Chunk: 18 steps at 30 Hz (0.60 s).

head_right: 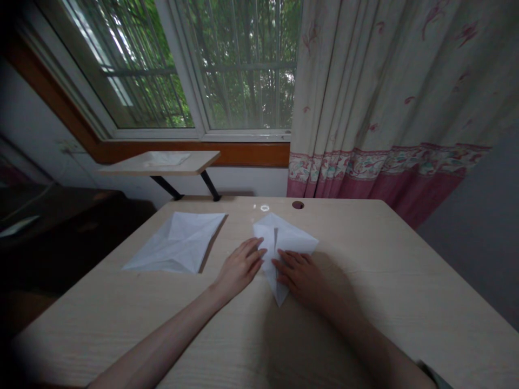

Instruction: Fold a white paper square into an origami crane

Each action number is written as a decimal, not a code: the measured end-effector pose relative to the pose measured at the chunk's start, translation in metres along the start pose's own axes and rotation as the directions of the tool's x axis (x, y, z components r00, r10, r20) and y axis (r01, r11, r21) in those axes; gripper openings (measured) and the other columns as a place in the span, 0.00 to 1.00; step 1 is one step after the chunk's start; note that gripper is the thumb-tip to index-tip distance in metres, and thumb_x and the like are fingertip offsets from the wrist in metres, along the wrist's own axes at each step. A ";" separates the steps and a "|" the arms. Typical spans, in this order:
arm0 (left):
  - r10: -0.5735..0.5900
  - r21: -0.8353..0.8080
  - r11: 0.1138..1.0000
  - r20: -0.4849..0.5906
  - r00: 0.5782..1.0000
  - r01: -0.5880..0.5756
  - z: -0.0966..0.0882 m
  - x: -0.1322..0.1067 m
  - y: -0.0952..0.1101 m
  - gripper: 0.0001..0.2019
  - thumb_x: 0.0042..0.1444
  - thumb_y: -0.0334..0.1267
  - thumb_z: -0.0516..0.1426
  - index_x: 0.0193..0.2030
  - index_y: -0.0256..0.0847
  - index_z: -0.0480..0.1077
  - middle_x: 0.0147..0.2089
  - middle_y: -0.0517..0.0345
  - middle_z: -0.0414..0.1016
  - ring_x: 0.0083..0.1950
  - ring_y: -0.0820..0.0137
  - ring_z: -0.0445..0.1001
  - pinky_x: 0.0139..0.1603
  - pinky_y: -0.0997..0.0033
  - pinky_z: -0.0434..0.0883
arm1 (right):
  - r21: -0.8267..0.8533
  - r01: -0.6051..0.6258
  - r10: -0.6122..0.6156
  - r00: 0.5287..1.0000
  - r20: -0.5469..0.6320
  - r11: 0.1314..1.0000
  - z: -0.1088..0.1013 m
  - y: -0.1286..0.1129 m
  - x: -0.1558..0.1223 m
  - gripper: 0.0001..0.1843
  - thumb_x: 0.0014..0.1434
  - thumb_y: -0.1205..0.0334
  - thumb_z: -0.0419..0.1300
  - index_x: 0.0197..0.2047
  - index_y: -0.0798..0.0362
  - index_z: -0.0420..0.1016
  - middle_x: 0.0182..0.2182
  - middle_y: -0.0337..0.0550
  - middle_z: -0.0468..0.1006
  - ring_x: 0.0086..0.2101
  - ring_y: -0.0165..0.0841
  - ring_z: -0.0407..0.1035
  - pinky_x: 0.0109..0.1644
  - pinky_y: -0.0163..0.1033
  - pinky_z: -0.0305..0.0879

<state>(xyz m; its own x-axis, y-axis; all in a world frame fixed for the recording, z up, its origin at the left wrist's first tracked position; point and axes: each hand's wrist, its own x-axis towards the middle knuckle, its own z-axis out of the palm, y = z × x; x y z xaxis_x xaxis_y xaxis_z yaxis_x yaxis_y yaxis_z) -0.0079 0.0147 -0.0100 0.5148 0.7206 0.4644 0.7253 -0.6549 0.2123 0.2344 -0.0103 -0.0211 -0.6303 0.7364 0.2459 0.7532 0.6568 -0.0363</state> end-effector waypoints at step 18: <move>-0.009 -0.077 0.997 0.081 0.997 0.015 -0.011 0.003 0.003 0.20 0.57 0.40 0.63 0.56 0.43 0.71 0.67 0.49 0.65 0.67 0.54 0.62 0.65 0.49 0.65 | 0.114 -0.018 0.021 0.999 -0.026 0.993 0.008 0.007 -0.001 0.23 0.71 0.59 0.49 0.67 0.41 0.63 0.65 0.43 0.67 0.63 0.39 0.61 0.65 0.53 0.60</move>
<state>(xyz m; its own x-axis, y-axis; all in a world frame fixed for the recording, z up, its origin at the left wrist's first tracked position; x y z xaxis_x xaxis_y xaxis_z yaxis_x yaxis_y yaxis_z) -0.0090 0.0121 0.0017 0.5439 0.7425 0.3910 0.6957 -0.6595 0.2847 0.2387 -0.0052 -0.0289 -0.6095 0.7455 0.2698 0.7379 0.6578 -0.1507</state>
